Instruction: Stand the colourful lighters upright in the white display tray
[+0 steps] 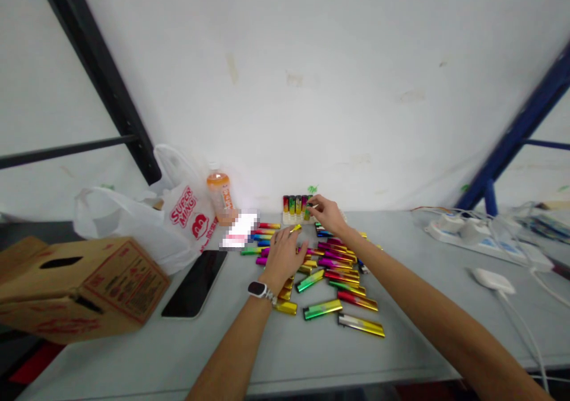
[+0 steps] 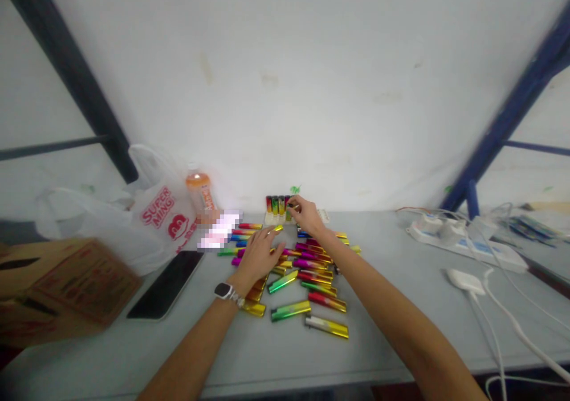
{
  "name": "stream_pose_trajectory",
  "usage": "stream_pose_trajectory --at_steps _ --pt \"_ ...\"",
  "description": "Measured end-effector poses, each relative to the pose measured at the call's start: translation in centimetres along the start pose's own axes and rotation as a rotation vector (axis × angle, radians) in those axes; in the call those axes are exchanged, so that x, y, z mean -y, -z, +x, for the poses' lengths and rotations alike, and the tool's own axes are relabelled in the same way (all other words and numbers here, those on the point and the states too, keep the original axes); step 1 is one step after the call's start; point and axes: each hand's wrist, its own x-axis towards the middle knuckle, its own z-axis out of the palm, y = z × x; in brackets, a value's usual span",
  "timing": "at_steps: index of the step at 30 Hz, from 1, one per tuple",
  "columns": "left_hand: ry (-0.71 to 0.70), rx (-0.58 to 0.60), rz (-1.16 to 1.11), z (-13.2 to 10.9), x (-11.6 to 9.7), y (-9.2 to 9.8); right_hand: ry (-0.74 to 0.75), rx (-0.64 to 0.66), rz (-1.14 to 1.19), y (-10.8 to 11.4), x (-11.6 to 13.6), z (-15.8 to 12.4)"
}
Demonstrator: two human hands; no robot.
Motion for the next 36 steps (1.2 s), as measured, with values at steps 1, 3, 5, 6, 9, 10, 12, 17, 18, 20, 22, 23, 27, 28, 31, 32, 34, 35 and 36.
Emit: stream_pose_trajectory --at_steps 1,3,5,6,9,10,12,17,18,20,22,23,27,28,31,32,34,35,36 --pt "0.019 0.006 0.01 0.0 0.1 -0.1 0.018 0.011 -0.043 0.0 -0.2 0.6" --pt "0.06 0.024 0.025 0.1 0.4 -0.3 0.044 0.027 -0.107 -0.1 -0.7 1.7" --pt "0.082 0.027 0.034 0.2 0.5 -0.4 0.053 0.039 -0.145 -0.2 -1.1 2.3" --pt "0.08 0.023 0.037 0.2 0.5 -0.4 0.057 0.042 -0.157 -0.2 -1.4 2.5" --pt "0.049 0.02 0.052 0.3 0.4 -0.4 0.068 0.028 -0.173 -0.5 -2.0 2.9" --pt "0.036 0.025 0.058 0.3 0.3 -0.4 0.071 0.027 -0.174 -0.6 -2.2 3.1" --pt "0.016 0.039 0.068 0.3 0.1 -0.3 0.072 0.046 -0.177 -0.7 -2.5 3.5" --pt "0.006 0.091 0.089 0.5 0.1 0.0 0.076 0.105 -0.303 -0.6 -2.1 4.0" --pt "0.007 0.1 0.092 0.6 0.1 0.1 0.091 0.101 -0.369 -0.5 -1.8 3.9" --pt "0.01 0.115 0.089 0.9 0.2 0.1 0.122 0.089 -0.536 -0.2 -1.1 3.5" --pt "0.019 0.13 0.074 1.2 0.4 0.1 0.132 0.091 -0.7 0.1 -0.4 2.9" --pt "0.023 0.134 0.062 1.3 0.5 0.0 0.13 0.107 -0.763 0.2 -0.1 2.5" --pt "0.01 0.12 -0.016 1.6 0.7 -0.1 0.107 0.181 -0.856 0.3 0.4 0.7" --pt "0.008 0.112 -0.043 1.6 0.8 -0.2 0.089 0.169 -0.835 0.2 0.5 0.2" --pt "-0.004 0.076 -0.129 1.5 1.0 -0.5 0.022 0.083 -0.677 -0.1 0.8 -2.0" --pt "-0.016 0.058 -0.159 1.4 1.0 -0.6 0.017 0.099 -0.623 -0.2 1.0 -2.7" --pt "-0.055 0.018 -0.224 1.4 1.1 -0.9 0.035 0.195 -0.564 -0.2 1.7 -4.1" --pt "-0.076 0.003 -0.256 1.3 1.1 -1.0 0.051 0.261 -0.564 -0.1 2.1 -4.6" --pt "-0.092 -0.01 -0.284 1.3 1.1 -1.1 0.064 0.319 -0.577 0.0 2.5 -4.9"
